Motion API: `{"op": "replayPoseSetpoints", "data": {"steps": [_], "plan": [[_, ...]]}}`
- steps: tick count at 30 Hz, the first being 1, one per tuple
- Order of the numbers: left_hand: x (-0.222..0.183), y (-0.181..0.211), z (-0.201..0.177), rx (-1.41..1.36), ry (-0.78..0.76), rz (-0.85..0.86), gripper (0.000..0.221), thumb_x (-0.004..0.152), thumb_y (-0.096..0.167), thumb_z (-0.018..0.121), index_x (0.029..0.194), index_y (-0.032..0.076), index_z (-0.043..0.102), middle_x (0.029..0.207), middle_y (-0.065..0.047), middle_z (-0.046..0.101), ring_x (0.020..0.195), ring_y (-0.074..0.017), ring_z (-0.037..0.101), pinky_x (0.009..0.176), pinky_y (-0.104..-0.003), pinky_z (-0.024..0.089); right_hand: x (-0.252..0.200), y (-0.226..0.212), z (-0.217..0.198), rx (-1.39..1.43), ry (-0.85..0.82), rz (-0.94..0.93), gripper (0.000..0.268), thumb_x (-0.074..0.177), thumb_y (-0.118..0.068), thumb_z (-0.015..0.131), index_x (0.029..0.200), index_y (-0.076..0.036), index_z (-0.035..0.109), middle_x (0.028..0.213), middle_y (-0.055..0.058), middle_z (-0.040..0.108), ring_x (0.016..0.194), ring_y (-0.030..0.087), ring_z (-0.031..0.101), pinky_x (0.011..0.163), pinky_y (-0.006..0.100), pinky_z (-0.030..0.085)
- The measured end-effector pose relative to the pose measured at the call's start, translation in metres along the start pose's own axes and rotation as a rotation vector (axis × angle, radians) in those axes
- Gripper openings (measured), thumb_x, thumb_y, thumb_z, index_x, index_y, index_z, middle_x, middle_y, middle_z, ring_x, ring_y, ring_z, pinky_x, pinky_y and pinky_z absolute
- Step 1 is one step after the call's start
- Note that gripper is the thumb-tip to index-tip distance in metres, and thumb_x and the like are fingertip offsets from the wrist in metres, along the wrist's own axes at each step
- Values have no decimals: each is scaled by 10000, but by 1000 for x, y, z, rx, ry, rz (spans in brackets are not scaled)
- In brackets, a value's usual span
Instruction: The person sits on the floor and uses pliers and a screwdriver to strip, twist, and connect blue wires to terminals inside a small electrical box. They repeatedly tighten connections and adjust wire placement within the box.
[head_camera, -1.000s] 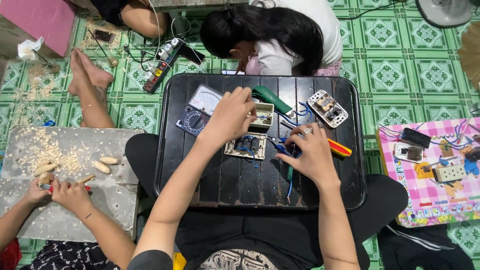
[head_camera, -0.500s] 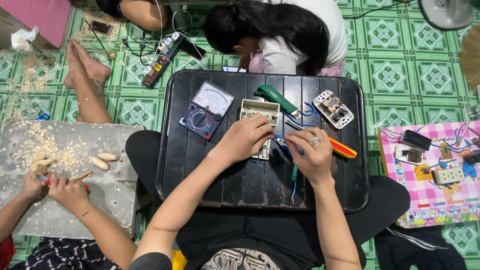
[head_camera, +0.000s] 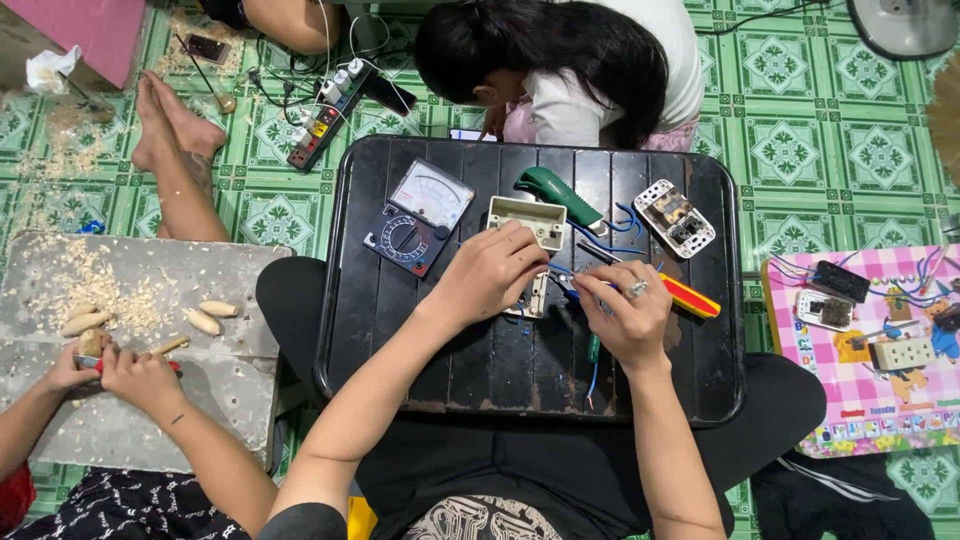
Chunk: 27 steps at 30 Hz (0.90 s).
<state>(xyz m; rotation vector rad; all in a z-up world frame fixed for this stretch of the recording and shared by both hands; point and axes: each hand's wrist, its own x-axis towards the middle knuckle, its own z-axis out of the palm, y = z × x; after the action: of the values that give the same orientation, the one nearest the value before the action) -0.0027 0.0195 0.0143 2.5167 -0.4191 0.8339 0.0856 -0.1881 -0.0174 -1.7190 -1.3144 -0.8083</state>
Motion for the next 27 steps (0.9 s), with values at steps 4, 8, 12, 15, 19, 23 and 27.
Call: {"op": "replayPoseSetpoints", "data": {"steps": [4,8,12,15,19,23,27], "plan": [[-2,-3,9,114,17,51,130,997,176,636,880,120,634,822,3,526,802,-192,547,671,-293,472,2,-1,-3,-36,23,-6,140,839,13,864,938,-60,797,863,87,739,671,269,637,640,375,492],[-3,-1,12,102,51,71,144,1004,188,622,883,112,637,828,-5,538,805,-203,558,672,-302,479,1,-1,-2,-97,11,-34,148,828,0,878,926,-76,797,847,67,727,669,246,623,657,374,487],[-1,5,14,89,103,72,147,1003,175,618,880,95,626,817,-17,523,779,-216,546,653,-309,466,4,-3,-4,-114,-9,-17,90,868,-11,844,915,-56,783,857,66,731,681,251,631,665,362,491],[0,11,20,95,140,54,149,1015,184,609,895,96,617,816,-21,513,763,-230,545,645,-320,464,6,-4,-7,-115,-6,-10,85,886,9,824,933,-40,772,864,75,724,687,273,639,657,375,495],[0,16,25,137,174,27,147,1023,199,598,909,108,608,832,-15,501,769,-218,538,637,-316,455,8,-2,-8,-108,-6,9,108,877,17,828,945,-35,762,872,75,718,702,282,640,652,379,489],[-2,15,25,124,172,-4,123,1018,184,599,928,102,618,840,-9,505,764,-214,535,630,-310,447,7,-3,-7,-111,-12,15,121,867,19,831,949,-41,764,881,72,719,707,272,642,653,372,489],[0,22,17,93,158,-11,120,1022,173,600,961,81,646,839,-21,509,769,-229,545,635,-320,448,7,-4,-5,-104,-5,12,110,867,26,825,933,-41,768,862,67,715,701,266,643,647,366,487]]}}
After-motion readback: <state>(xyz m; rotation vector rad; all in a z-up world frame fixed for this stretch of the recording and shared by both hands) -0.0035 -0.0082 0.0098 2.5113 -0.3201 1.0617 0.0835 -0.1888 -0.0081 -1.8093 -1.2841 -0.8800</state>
